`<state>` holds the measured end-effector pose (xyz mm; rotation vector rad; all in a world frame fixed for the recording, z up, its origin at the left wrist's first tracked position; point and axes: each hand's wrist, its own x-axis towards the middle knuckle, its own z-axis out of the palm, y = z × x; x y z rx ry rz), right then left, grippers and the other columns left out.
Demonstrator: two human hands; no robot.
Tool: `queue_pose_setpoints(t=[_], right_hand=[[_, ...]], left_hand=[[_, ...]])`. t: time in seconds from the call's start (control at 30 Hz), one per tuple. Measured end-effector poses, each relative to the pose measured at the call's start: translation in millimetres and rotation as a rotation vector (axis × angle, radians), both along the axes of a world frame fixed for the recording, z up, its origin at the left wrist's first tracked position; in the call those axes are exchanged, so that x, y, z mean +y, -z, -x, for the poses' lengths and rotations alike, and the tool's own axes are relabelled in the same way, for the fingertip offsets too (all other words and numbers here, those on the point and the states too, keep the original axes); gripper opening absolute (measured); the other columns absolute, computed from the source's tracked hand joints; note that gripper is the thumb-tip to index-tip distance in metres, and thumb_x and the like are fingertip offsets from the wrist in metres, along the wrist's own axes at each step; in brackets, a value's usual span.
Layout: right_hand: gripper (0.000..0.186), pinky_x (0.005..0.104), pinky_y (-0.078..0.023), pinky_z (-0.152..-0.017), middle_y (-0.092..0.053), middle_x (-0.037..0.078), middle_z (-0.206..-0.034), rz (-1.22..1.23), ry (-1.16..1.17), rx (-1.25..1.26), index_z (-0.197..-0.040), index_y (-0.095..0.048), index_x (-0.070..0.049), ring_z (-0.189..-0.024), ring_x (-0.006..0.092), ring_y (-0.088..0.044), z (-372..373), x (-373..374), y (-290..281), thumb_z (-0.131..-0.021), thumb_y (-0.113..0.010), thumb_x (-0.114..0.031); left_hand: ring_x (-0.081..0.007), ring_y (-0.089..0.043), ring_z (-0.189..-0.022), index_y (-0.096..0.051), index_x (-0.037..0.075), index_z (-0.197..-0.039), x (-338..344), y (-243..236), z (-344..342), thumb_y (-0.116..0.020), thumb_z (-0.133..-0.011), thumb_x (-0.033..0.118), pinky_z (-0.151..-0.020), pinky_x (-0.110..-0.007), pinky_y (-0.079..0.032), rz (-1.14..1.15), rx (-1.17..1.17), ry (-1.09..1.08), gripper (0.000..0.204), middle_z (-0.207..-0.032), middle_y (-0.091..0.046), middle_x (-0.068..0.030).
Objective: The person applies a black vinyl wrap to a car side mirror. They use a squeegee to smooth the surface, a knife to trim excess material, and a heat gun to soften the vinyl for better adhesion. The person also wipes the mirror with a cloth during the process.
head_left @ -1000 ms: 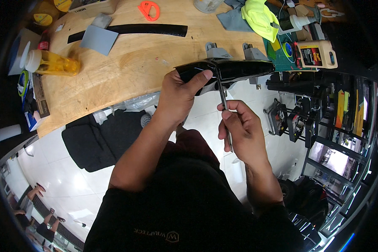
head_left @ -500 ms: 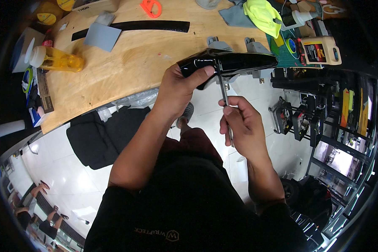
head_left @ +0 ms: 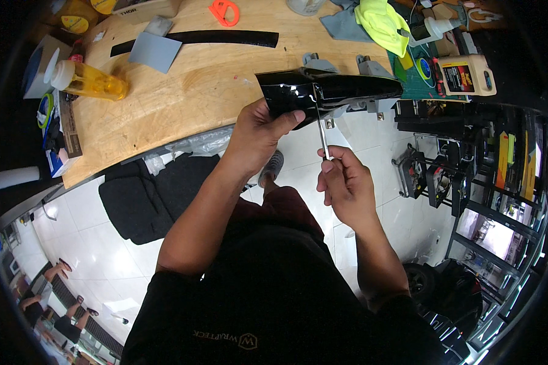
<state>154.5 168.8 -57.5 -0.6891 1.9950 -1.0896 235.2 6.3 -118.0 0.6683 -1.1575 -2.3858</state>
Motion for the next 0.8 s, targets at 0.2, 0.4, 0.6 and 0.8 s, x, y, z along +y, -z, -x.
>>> queue_pose_setpoints(t=[0.2,0.4,0.6,0.8], right_hand=[[0.017,0.0248,-0.044,-0.050,-0.060,0.007,-0.061,0.014,0.001,0.086,-0.109,-0.055,0.002,-0.052,0.0094,-0.056,3,-4,11,-0.094,-0.052,-0.006],[0.018,0.0260,-0.045,-0.052,-0.060,0.007,-0.060,0.005,-0.015,0.148,-0.109,-0.056,0.002,-0.054,0.0108,-0.059,2,-7,10,-0.093,-0.053,-0.004],[0.020,0.0307,-0.049,-0.056,-0.064,0.011,-0.064,-0.153,-0.117,0.175,-0.110,-0.056,0.002,-0.056,0.0198,-0.064,-8,20,41,-0.094,-0.052,-0.009],[0.024,0.0313,-0.052,-0.062,-0.065,0.014,-0.078,-0.205,-0.153,0.068,-0.116,-0.054,0.000,-0.066,0.0177,-0.064,1,56,19,-0.095,-0.048,-0.010]], left_hand=[[-0.0085,-0.057,-0.079,-0.065,0.007,-0.097,3,1,0,-0.074,-0.083,0.015,-0.070,-0.026,-0.045,0.013,0.011,-0.029,0.019,-0.088,-0.067,0.0007],[-0.0075,-0.057,-0.079,-0.066,0.008,-0.097,1,7,-3,-0.073,-0.083,0.015,-0.071,-0.025,-0.044,-0.001,-0.001,-0.006,0.016,-0.088,-0.067,0.0015],[-0.0069,-0.057,-0.078,-0.066,0.009,-0.097,-3,10,-8,-0.072,-0.084,0.015,-0.071,-0.024,-0.044,-0.001,0.027,-0.018,0.017,-0.088,-0.068,0.0018],[-0.0058,-0.052,-0.074,-0.065,0.007,-0.095,-10,12,-16,-0.072,-0.085,0.021,-0.068,-0.023,-0.040,-0.011,-0.007,0.073,0.019,-0.083,-0.064,0.0017]])
